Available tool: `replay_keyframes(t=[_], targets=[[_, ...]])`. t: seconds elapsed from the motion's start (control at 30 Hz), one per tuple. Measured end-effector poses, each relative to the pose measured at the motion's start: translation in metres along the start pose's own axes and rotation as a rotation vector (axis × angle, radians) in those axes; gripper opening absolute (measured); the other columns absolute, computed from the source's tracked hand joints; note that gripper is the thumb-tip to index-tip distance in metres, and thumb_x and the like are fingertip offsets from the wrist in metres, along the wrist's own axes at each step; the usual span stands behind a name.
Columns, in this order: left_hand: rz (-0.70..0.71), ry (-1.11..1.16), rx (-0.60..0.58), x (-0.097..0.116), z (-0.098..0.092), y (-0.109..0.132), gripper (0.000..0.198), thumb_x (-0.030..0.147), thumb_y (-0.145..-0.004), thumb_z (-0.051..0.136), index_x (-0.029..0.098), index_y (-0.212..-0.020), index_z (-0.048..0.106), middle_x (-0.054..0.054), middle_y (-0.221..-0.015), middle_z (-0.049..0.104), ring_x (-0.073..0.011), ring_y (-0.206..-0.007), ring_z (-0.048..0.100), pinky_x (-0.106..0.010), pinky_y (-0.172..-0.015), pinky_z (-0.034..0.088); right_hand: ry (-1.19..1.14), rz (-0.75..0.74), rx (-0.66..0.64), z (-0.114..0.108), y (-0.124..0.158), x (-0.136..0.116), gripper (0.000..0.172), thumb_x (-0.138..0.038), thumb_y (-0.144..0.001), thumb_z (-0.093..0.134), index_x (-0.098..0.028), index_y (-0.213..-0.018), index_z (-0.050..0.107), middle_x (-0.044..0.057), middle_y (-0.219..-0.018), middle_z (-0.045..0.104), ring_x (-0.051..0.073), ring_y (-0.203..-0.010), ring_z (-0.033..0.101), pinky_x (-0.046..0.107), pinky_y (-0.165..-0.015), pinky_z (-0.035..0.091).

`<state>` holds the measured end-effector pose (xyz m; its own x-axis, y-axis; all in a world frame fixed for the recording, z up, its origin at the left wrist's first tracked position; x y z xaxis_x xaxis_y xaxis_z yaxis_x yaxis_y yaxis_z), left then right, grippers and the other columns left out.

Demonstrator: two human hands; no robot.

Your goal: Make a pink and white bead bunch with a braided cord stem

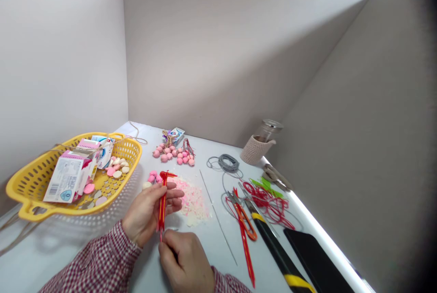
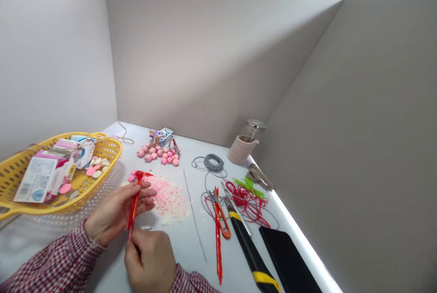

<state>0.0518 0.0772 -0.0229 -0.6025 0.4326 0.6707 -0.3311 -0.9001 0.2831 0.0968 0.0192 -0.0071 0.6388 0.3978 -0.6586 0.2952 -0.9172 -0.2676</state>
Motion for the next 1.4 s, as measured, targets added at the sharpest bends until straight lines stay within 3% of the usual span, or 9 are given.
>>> replay_keyframes(t=[0.2, 0.43, 0.7, 0.9, 1.0, 1.1, 1.2, 1.4], targets=[[0.114, -0.103, 0.069, 0.007, -0.008, -0.002, 0.018, 0.027, -0.070, 0.066, 0.011, -0.077, 0.060, -0.010, -0.073, 0.070, -0.0169, -0.068, 0.064, -0.031, -0.071, 0.049, 0.049, -0.034, -0.012, 0.001, 0.001, -0.005, 0.023, -0.015, -0.073, 0.041, -0.018, -0.050, 0.041, -0.002, -0.045, 0.042, 0.009, -0.042, 0.039, 0.023, -0.044, 0.020], [0.340, -0.325, 0.010, 0.023, 0.003, 0.005, 0.028, 0.037, -0.074, 0.063, 0.013, -0.088, 0.065, -0.008, -0.080, 0.070, -0.0189, -0.077, 0.064, -0.031, -0.075, 0.048, 0.108, -0.039, -0.005, 0.001, 0.002, -0.006, 0.022, -0.018, -0.075, 0.040, -0.017, -0.053, 0.042, 0.000, -0.046, 0.048, 0.010, -0.043, 0.042, 0.024, -0.044, 0.018], [0.466, -0.555, 0.030, 0.032, 0.010, 0.015, 0.030, 0.038, -0.081, 0.054, 0.015, -0.095, 0.066, -0.008, -0.083, 0.071, -0.0200, -0.081, 0.063, -0.032, -0.079, 0.046, 0.144, -0.090, 0.006, 0.002, 0.001, -0.008, 0.019, -0.015, -0.073, 0.039, -0.018, -0.054, 0.040, 0.001, -0.047, 0.051, 0.010, -0.043, 0.043, 0.024, -0.045, 0.018], [0.579, -0.721, 0.034, 0.041, 0.020, 0.026, 0.027, 0.038, -0.080, 0.053, 0.016, -0.084, 0.068, -0.008, -0.081, 0.071, -0.0207, -0.079, 0.063, -0.032, -0.079, 0.045, 0.142, -0.096, 0.002, 0.004, 0.002, -0.006, 0.018, -0.016, -0.072, 0.038, -0.018, -0.055, 0.041, 0.002, -0.048, 0.053, 0.010, -0.043, 0.044, 0.025, -0.045, 0.019], [0.474, -0.597, 0.048, 0.035, 0.016, 0.021, 0.031, 0.041, -0.079, 0.054, 0.013, -0.086, 0.065, -0.010, -0.082, 0.071, -0.0202, -0.076, 0.062, -0.033, -0.076, 0.046, 0.125, -0.077, 0.002, 0.005, 0.002, -0.006, 0.019, -0.017, -0.073, 0.039, -0.018, -0.054, 0.041, 0.001, -0.048, 0.050, 0.010, -0.043, 0.043, 0.025, -0.045, 0.019], [0.228, -0.339, 0.056, 0.015, 0.006, 0.010, 0.037, 0.042, -0.078, 0.054, 0.010, -0.096, 0.058, -0.012, -0.081, 0.070, -0.0190, -0.069, 0.062, -0.034, -0.072, 0.047, 0.041, -0.001, 0.018, 0.002, 0.001, 0.001, 0.022, -0.019, -0.076, 0.039, -0.018, -0.054, 0.037, -0.001, -0.047, 0.046, 0.010, -0.043, 0.041, 0.024, -0.045, 0.019], [0.030, -0.140, 0.010, -0.003, 0.005, 0.004, 0.034, 0.032, -0.076, 0.058, 0.008, -0.100, 0.054, -0.014, -0.083, 0.070, -0.0186, -0.070, 0.063, -0.034, -0.075, 0.047, -0.070, 0.072, 0.060, -0.002, 0.001, 0.009, 0.026, -0.020, -0.079, 0.037, -0.018, -0.053, 0.033, -0.003, -0.046, 0.039, 0.009, -0.044, 0.038, 0.023, -0.045, 0.019], [-0.032, -0.067, -0.095, -0.010, 0.009, 0.000, 0.026, 0.007, -0.066, 0.062, 0.010, -0.091, 0.055, -0.014, -0.091, 0.068, -0.0174, -0.076, 0.064, -0.030, -0.076, 0.047, -0.141, 0.091, 0.068, -0.002, 0.001, 0.014, 0.028, -0.021, -0.079, 0.038, -0.019, -0.053, 0.030, -0.005, -0.046, 0.032, 0.009, -0.044, 0.034, 0.024, -0.045, 0.018]])
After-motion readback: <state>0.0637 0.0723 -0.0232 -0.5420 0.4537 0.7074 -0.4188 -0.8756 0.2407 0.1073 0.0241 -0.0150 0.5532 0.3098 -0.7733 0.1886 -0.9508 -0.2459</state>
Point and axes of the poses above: each hand's wrist, its own y-axis away from the middle knuckle, its own z-axis out of the palm, x = y × z, the point moved 10 cm from there along -y, towards the middle knuckle
